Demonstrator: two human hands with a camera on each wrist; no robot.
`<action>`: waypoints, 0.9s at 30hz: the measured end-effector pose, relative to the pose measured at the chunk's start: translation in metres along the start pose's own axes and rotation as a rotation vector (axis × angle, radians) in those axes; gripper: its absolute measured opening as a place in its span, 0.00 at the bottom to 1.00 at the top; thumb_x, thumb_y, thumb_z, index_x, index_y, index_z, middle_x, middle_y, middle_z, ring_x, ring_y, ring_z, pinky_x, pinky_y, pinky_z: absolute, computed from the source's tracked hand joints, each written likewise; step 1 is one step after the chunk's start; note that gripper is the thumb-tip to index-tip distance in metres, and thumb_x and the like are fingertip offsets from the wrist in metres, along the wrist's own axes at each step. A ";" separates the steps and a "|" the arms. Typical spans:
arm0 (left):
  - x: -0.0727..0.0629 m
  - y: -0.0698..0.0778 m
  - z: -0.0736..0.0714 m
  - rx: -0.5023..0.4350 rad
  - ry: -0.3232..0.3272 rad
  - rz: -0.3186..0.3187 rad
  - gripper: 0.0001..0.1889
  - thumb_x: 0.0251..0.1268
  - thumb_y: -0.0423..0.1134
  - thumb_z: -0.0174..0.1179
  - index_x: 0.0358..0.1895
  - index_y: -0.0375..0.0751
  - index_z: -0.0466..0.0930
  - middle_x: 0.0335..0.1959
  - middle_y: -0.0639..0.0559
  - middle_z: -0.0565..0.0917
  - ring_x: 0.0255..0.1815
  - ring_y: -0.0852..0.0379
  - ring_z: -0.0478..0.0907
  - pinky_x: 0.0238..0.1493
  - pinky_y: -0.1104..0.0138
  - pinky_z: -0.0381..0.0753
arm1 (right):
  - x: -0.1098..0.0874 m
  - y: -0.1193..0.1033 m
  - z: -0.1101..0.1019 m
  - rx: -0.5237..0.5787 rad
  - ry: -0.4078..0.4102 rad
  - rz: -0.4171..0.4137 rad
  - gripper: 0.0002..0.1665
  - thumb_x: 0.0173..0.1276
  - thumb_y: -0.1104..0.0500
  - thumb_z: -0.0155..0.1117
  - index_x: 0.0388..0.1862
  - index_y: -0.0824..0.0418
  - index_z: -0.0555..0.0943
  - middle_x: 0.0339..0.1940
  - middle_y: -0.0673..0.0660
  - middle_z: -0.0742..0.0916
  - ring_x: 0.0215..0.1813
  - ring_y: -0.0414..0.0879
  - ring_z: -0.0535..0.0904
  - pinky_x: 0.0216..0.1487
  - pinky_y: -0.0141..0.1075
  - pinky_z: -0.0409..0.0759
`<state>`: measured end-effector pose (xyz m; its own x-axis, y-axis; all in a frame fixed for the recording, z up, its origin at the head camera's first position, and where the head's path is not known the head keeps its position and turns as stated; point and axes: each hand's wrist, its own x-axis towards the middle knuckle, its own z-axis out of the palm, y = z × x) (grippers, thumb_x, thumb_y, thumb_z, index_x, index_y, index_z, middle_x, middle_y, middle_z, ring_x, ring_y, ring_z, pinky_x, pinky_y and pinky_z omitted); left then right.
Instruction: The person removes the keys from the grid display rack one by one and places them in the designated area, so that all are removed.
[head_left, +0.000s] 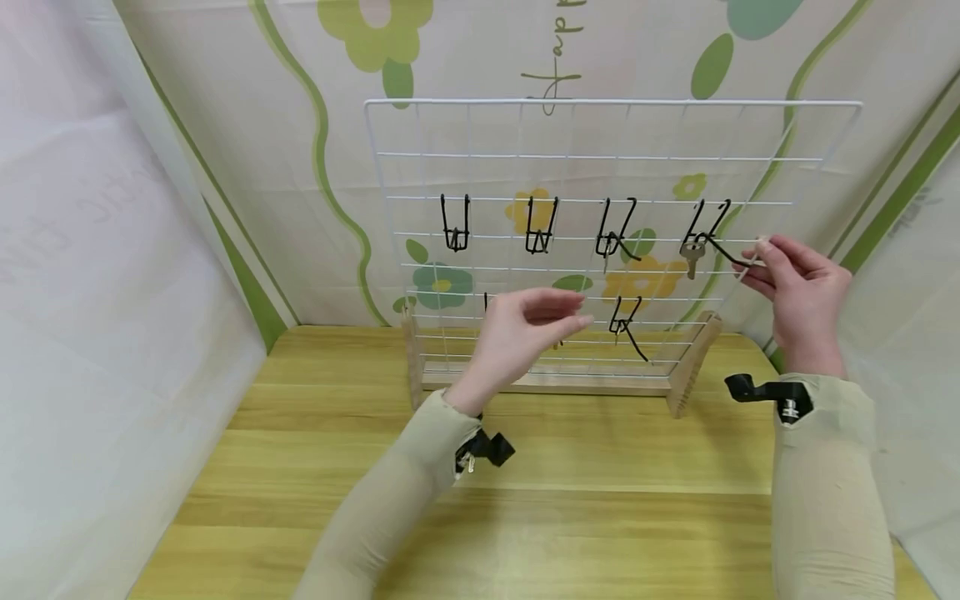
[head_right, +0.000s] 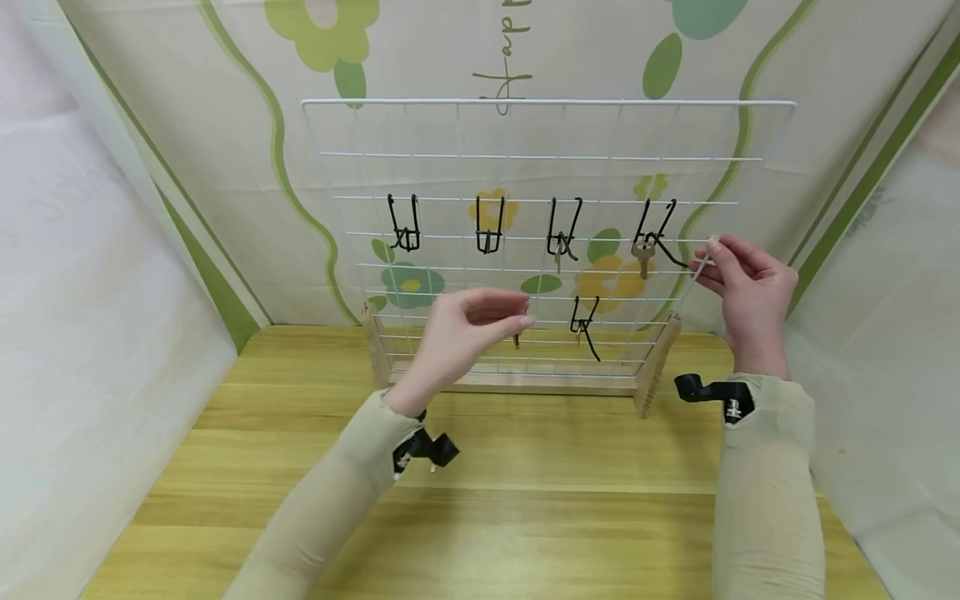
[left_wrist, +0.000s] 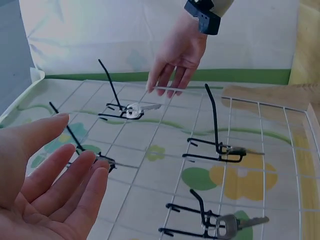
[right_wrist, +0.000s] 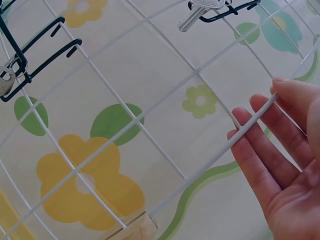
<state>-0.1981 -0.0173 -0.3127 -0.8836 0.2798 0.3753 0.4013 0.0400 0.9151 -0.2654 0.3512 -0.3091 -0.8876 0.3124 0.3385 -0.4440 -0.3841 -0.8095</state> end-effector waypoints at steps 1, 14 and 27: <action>0.005 0.001 0.003 -0.001 0.008 0.008 0.15 0.64 0.43 0.73 0.52 0.45 0.88 0.45 0.59 0.88 0.44 0.61 0.86 0.48 0.66 0.85 | 0.000 0.000 0.000 0.004 0.002 0.002 0.20 0.62 0.70 0.75 0.52 0.78 0.83 0.38 0.68 0.89 0.32 0.55 0.89 0.42 0.46 0.83; 0.053 0.001 0.020 0.081 0.129 0.010 0.16 0.64 0.42 0.73 0.53 0.43 0.88 0.45 0.55 0.89 0.42 0.66 0.84 0.44 0.72 0.84 | -0.001 -0.001 0.002 0.005 0.022 0.016 0.21 0.61 0.69 0.77 0.51 0.77 0.83 0.35 0.66 0.89 0.32 0.55 0.89 0.41 0.45 0.83; 0.072 -0.005 0.035 0.129 0.188 0.013 0.14 0.64 0.42 0.74 0.49 0.42 0.89 0.38 0.59 0.89 0.37 0.69 0.84 0.40 0.74 0.83 | 0.001 0.000 0.001 0.010 0.013 0.002 0.21 0.61 0.69 0.76 0.51 0.79 0.83 0.35 0.66 0.89 0.30 0.54 0.89 0.40 0.45 0.84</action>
<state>-0.2549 0.0363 -0.2954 -0.9028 0.0983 0.4187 0.4297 0.1631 0.8881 -0.2664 0.3501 -0.3084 -0.8869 0.3230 0.3304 -0.4433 -0.3932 -0.8056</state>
